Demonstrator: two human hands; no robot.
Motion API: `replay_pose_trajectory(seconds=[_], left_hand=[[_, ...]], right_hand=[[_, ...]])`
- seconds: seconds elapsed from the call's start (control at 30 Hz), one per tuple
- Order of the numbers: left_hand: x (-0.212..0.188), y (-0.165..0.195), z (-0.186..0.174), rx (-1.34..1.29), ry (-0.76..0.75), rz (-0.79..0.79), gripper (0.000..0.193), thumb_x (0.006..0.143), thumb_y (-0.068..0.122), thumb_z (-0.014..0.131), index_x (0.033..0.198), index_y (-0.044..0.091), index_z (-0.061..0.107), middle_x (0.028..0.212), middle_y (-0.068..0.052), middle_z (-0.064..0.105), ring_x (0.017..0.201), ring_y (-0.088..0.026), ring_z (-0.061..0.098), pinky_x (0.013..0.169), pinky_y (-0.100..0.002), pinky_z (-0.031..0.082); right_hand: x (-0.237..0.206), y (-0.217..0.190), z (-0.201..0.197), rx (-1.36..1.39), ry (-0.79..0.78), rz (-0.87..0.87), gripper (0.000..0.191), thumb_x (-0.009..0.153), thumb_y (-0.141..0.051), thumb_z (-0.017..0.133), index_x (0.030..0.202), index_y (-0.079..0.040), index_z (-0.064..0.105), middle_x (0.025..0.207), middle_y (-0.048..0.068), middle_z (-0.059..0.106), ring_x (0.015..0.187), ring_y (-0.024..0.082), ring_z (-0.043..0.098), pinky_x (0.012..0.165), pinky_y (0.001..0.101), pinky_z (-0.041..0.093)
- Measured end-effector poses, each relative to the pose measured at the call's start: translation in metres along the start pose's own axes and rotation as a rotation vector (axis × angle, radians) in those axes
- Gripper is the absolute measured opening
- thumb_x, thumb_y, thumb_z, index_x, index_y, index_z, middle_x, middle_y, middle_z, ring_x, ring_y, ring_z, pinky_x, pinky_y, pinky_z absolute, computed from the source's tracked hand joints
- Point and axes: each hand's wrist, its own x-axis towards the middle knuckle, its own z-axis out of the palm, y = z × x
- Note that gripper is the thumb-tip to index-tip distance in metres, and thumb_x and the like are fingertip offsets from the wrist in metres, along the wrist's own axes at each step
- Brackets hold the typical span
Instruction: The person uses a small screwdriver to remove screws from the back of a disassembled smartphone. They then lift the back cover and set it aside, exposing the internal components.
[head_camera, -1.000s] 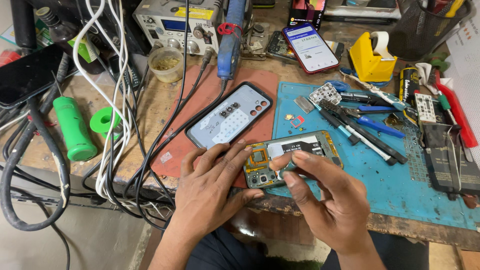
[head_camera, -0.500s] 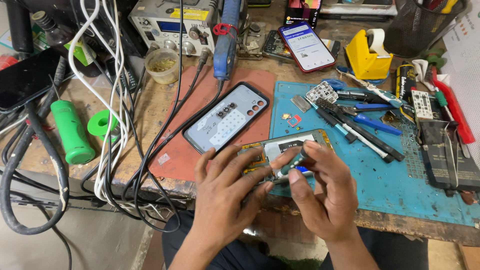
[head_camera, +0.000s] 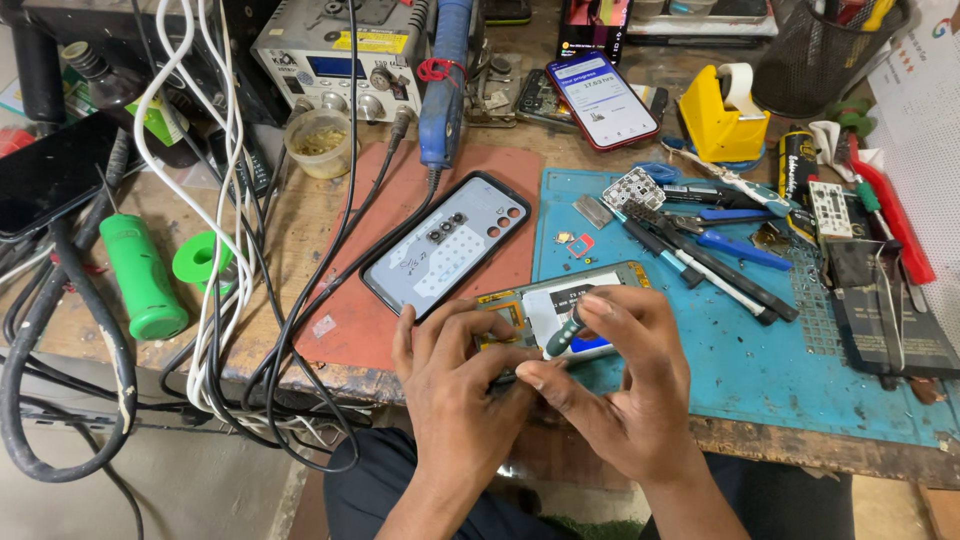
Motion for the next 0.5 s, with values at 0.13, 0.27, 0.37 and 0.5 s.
replay_pose_trajectory(seconds=[0.13, 0.27, 0.37, 0.5], left_hand=[[0.0039, 0.0030, -0.0016, 0.009, 0.017, 0.047, 0.022, 0.069, 0.030, 0.087, 0.087, 0.020, 0.078, 0.116, 0.000, 0.067, 0.128, -0.029, 0.053, 0.118, -0.065, 0.016], [0.0021, 0.0025, -0.0084, 0.014, -0.033, 0.171, 0.030, 0.080, 0.033, 0.083, 0.107, 0.020, 0.081, 0.126, -0.002, 0.067, 0.133, -0.032, 0.049, 0.118, -0.068, 0.009], [0.0000, 0.0004, -0.0071, 0.027, -0.049, 0.192, 0.019, 0.086, 0.028, 0.080, 0.103, 0.021, 0.081, 0.125, 0.003, 0.069, 0.135, -0.028, 0.051, 0.123, -0.067, 0.007], [-0.0004, 0.0016, 0.0014, -0.006, 0.009, 0.073, 0.015, 0.082, 0.035, 0.082, 0.092, 0.023, 0.080, 0.113, 0.009, 0.071, 0.131, -0.022, 0.056, 0.127, -0.063, 0.010]], right_hand=[[-0.0052, 0.0035, 0.0019, 0.245, -0.032, 0.081, 0.056, 0.103, 0.001, 0.064, 0.152, -0.013, 0.042, 0.129, 0.014, 0.058, 0.111, 0.019, 0.063, 0.090, 0.0292, 0.058], [-0.0070, 0.0051, -0.0017, 0.392, -0.054, 0.111, 0.048, 0.109, 0.001, 0.051, 0.154, -0.011, 0.040, 0.134, 0.016, 0.062, 0.116, 0.020, 0.066, 0.094, 0.0292, 0.059], [-0.0043, 0.0037, -0.0045, 0.339, -0.075, 0.082, 0.049, 0.104, -0.011, 0.062, 0.150, -0.012, 0.044, 0.137, 0.018, 0.055, 0.111, 0.019, 0.064, 0.092, 0.0289, 0.062], [0.0002, 0.0016, -0.0030, 0.133, -0.044, -0.031, 0.062, 0.094, -0.023, 0.073, 0.148, -0.014, 0.044, 0.130, 0.016, 0.057, 0.117, 0.024, 0.060, 0.098, 0.0336, 0.053]])
